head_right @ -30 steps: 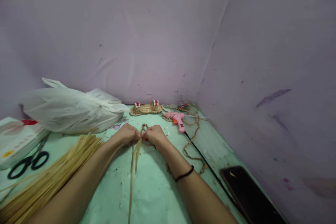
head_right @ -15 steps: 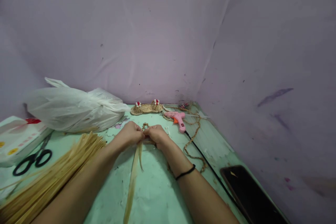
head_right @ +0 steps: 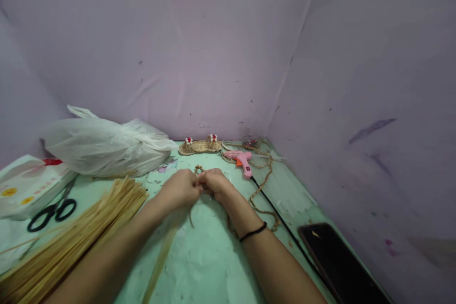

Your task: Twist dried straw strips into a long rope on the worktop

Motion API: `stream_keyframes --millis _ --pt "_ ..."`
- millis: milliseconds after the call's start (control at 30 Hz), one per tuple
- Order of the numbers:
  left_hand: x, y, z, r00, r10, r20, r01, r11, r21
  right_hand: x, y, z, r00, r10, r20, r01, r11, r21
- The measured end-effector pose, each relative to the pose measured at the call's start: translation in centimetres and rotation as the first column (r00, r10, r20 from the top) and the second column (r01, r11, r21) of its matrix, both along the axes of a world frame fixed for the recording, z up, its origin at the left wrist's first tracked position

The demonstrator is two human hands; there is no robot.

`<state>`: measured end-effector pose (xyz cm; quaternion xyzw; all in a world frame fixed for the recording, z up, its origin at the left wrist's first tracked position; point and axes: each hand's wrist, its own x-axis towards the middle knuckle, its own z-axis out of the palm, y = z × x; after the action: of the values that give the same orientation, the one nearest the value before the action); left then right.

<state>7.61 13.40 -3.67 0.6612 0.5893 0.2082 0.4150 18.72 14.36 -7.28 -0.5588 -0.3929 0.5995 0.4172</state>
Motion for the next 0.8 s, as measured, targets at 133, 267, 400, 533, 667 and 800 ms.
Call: stream_keyframes --millis 133,267,400,533,667,800 --pt "-2.1 2.4 1.0 0.973 0.219 -0.070 -0.209 0.969 0.129 0.3 0.3 -0.4 1.000 0.018 0.020 -0.018 1.000 0.024" --pt "-1.7 3.2 -0.9 0.945 0.211 0.248 -0.107 0.921 -0.375 0.3 0.4 -0.8 0.998 0.053 -0.046 -0.050 0.997 0.061" --pt "-1.1 3.2 -2.5 0.896 0.208 0.391 0.039 0.843 -0.537 0.5 0.6 -1.1 0.991 0.108 -0.078 -0.101 0.992 0.079" --pt "-1.0 3.1 -2.5 0.938 0.183 0.293 -0.018 0.871 -0.490 0.9 0.9 -1.3 0.980 0.143 0.140 -0.155 0.985 0.081" --pt "-0.5 2.7 -2.1 0.979 0.134 0.154 -0.085 0.954 -0.288 0.8 1.2 -1.7 0.928 0.123 0.353 -0.199 0.962 0.188" --pt "-0.3 2.3 -2.3 0.966 0.174 0.192 -0.129 0.966 -0.226 0.9 1.0 -1.2 0.825 0.071 0.561 -0.222 0.953 0.207"
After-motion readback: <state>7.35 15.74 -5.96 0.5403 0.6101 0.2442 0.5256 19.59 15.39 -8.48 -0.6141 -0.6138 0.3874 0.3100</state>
